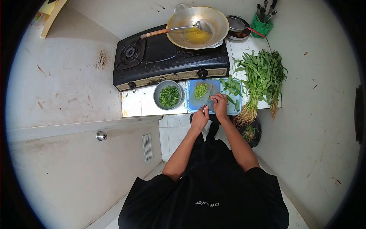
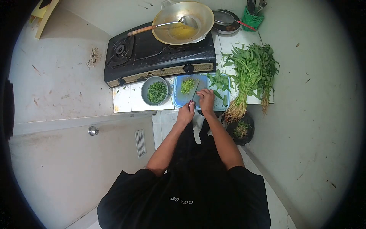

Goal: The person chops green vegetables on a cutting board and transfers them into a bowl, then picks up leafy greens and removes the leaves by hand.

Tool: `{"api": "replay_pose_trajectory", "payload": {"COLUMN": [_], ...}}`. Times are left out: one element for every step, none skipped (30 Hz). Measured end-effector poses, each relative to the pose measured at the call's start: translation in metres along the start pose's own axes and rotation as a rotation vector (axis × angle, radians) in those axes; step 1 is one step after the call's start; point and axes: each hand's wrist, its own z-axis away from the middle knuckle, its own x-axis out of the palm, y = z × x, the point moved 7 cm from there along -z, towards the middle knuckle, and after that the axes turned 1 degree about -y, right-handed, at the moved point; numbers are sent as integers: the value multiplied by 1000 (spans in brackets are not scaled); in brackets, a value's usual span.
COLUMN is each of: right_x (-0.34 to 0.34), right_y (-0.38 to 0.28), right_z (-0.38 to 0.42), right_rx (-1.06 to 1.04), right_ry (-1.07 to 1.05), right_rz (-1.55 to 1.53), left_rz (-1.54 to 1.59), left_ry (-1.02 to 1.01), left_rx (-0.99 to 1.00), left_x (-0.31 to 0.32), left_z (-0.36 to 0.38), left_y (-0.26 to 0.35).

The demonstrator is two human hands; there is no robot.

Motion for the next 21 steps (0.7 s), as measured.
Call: {"api": "replay_pose_trajectory", "payload": {"right_x": [1, 1, 1, 1, 2, 2, 1, 0, -1, -1, -1, -2, -2, -3, -4, -4, -4, -4, -4, -5, -6], "right_y": [0, 0, 1, 1, 0, -1, -2, -3, -3, -4, -4, -4, -5, -6, -5, -5, -6, -6, -5, -5, -4], "right_z": [0, -1, -1, -1, 0, 1, 1, -1, 0, 1, 1, 0, 1, 0, 0, 0, 1, 1, 1, 2, 3], "right_rx": [0, 0, -1, -15, -28, -27, -26, -27, -27, -21, -16, -15, -19, -24, -24, -24, -24, -25, -26, -25, -25], "right_ry": [-3, -6, -7, 1, 9, 6, 2, 1, 4, 5, 6, 12, 17, 20, 24, 36, 46, 44, 41, 37, 35], "right_rz": [-2, -4, -3, 25, 51, 50, 22, -4, -2, 13, 28, 29, 24, 19, 20, 4, -13, -14, -13, -10, -9], "left_rz": [-17, -34, -32, -20, -9, -8, -3, 2, 2, -19, -40, -42, -67, -90, -105, -105, -100, -94, -92, -90, -50], "left_ry": [-8, -16, -16, 6, 28, 28, 16, 4, 3, 16, 28, 27, 47, 68, 63, 64, 94, 124, 109, 108, 82], "left_rx": [-8, -15, -15, -3, 9, 6, -15, -33, -29, -40, -51, -45, -61, -76, -74, -74, -53, -32, -50, -52, -26], "left_x": [2, 4, 8, 10, 11, 11, 14, 16, 18, 19, 19, 19, 17, 15, 13, 12, 9, 5, 2, -3, -3], "left_z": [-3, -7, -12, -16, -18, -16, -13, -11, -5, 5, 13, 19, 25, 28, 26, 21, 13, 5, -4, -9, -14], "left_y": [0, 1, 3, 5, 5, 3, 1, 0, -2, -7, -10, -11, -13, -14, -14, -13, -10, -7, -4, -1, 0]}}
